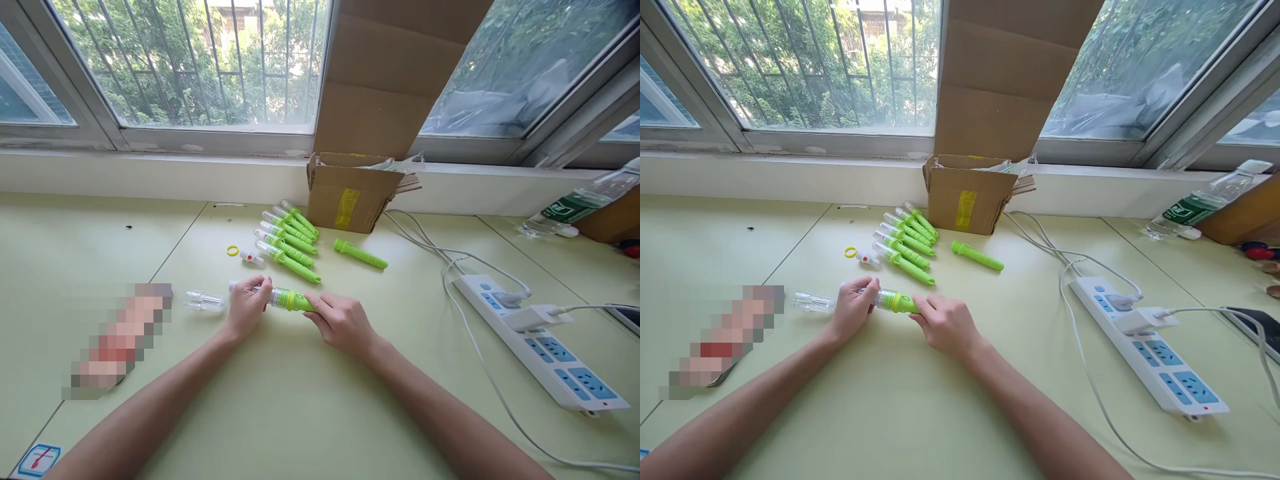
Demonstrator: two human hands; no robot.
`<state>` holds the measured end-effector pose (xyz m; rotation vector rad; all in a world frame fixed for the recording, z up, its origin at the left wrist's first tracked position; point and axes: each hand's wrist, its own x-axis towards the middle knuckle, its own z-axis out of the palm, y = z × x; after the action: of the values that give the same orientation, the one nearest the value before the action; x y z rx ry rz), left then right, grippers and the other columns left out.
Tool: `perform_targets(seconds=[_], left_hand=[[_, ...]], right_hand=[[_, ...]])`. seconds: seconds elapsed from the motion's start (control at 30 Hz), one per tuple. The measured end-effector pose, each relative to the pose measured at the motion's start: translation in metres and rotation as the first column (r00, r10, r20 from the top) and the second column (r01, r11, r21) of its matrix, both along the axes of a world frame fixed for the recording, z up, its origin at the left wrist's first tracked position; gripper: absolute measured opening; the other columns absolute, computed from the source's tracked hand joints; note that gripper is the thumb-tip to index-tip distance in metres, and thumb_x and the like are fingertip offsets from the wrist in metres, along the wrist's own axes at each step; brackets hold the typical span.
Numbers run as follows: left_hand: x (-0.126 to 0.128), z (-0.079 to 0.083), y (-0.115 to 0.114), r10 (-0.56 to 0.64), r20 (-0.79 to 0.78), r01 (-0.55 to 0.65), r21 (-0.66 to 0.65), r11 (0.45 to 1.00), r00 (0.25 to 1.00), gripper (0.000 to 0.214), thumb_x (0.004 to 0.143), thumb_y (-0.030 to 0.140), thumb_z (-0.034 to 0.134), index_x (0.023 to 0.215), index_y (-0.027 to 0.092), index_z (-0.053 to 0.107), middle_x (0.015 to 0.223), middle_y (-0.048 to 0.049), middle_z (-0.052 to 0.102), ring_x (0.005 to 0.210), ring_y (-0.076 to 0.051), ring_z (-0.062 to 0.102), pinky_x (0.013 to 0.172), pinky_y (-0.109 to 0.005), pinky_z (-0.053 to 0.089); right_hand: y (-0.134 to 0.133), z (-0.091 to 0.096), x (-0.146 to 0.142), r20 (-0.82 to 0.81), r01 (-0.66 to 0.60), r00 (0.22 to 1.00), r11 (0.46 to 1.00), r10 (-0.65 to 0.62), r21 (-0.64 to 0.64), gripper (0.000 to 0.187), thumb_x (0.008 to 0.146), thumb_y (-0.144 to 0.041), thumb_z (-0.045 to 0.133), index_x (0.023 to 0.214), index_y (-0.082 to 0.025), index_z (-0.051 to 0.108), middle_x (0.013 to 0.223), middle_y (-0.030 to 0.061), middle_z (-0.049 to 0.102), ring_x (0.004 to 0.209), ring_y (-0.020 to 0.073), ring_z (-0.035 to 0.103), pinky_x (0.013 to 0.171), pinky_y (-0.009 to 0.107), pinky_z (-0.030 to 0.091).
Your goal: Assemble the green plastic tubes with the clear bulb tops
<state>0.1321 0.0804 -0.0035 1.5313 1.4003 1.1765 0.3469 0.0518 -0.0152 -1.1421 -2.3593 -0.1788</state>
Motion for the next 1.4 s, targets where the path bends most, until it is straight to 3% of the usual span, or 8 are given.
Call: perform_targets(seconds=[0.23,0.57,0.7,0.83,0.93,1.07,1.2,1.4], left_hand=[[-0.003,-0.001,-0.003,-0.011,0.038,0.008,0.071,0.997,0.999,0.035,0.084,0.037,0.049,0.055,0.017,0.052,0.041,0.0048,0.04,0.038,-0.008,0.04,0.041,-0.021,0.031],[-0.001,0.003,-0.013,-0.054,0.003,0.053,0.129,0.99,0.999,0.034,0.083,0.035,0.051,0.055,0.017,0.056,0.042,0.0034,0.045,0.038,-0.008,0.043,0.04,-0.021,0.033],[-0.001,0.004,-0.016,-0.075,-0.103,0.1,0.266,0.959,0.992,0.031,0.082,0.031,0.052,0.054,0.017,0.056,0.043,0.0032,0.047,0.04,-0.008,0.042,0.044,-0.021,0.034],[-0.001,0.002,-0.012,-0.03,-0.105,0.062,0.314,0.947,0.994,0.017,0.078,0.031,0.058,0.067,0.018,0.059,0.051,0.0036,0.052,0.045,-0.008,0.045,0.047,-0.02,0.036],[-0.001,0.0,-0.006,-0.038,0.003,0.037,0.168,0.985,0.999,0.017,0.079,0.036,0.059,0.082,0.02,0.058,0.056,0.0046,0.054,0.044,-0.007,0.046,0.045,-0.019,0.037],[-0.001,0.004,-0.003,-0.118,0.067,0.12,-0.022,0.993,0.991,0.027,0.081,0.045,0.056,0.08,0.018,0.058,0.05,0.0053,0.048,0.039,-0.007,0.044,0.04,-0.018,0.034],[0.0,0.013,-0.003,-0.181,0.098,0.198,-0.199,0.96,0.979,0.036,0.082,0.053,0.052,0.08,0.017,0.059,0.047,0.0044,0.05,0.036,-0.007,0.042,0.036,-0.017,0.03],[0.001,0.017,-0.003,-0.16,0.195,0.22,-0.339,0.915,0.968,0.042,0.079,0.059,0.051,0.078,0.018,0.056,0.042,0.0052,0.046,0.033,-0.007,0.038,0.032,-0.017,0.026]], right_hand=[[-0.008,0.027,-0.006,-0.278,-0.14,0.961,0.846,-0.01,-0.514,0.028,0.092,-0.036,0.042,0.1,-0.021,0.065,0.074,0.0014,0.062,0.062,0.0124,0.049,0.055,0.023,0.032],[0.0,0.049,0.008,-0.492,-0.498,0.807,0.072,-0.327,-0.864,0.041,0.082,-0.055,0.053,0.086,-0.015,0.063,0.056,-0.0048,0.039,0.048,0.0067,0.029,0.043,0.022,0.019],[0.006,0.047,0.017,-0.458,-0.516,0.816,-0.089,-0.352,-0.852,0.045,0.083,-0.054,0.052,0.098,-0.013,0.065,0.056,-0.0038,0.043,0.045,0.0058,0.027,0.041,0.021,0.016],[0.003,0.041,0.011,-0.475,-0.471,0.833,0.087,-0.284,-0.878,0.04,0.085,-0.052,0.05,0.09,-0.015,0.065,0.057,-0.0039,0.044,0.046,0.0061,0.031,0.043,0.021,0.023],[-0.003,0.031,0.002,-0.429,-0.292,0.882,0.49,-0.194,-0.821,0.039,0.09,-0.048,0.043,0.082,-0.016,0.064,0.062,-0.0016,0.051,0.052,0.0084,0.041,0.049,0.023,0.03],[-0.004,0.014,0.0,-0.2,-0.014,0.979,0.955,-0.047,-0.295,0.028,0.09,-0.035,0.049,0.105,-0.018,0.065,0.076,0.0031,0.064,0.064,0.0127,0.051,0.057,0.025,0.032],[0.005,0.004,0.008,0.018,0.003,1.0,0.966,-0.008,0.258,0.025,0.085,-0.029,0.06,0.107,-0.018,0.066,0.074,0.0041,0.064,0.067,0.0144,0.05,0.059,0.028,0.031],[0.006,0.007,0.014,0.108,-0.019,0.993,0.871,-0.039,0.49,0.041,0.077,-0.017,0.069,0.117,-0.024,0.061,0.079,0.0029,0.064,0.069,0.0143,0.047,0.063,0.028,0.031]])
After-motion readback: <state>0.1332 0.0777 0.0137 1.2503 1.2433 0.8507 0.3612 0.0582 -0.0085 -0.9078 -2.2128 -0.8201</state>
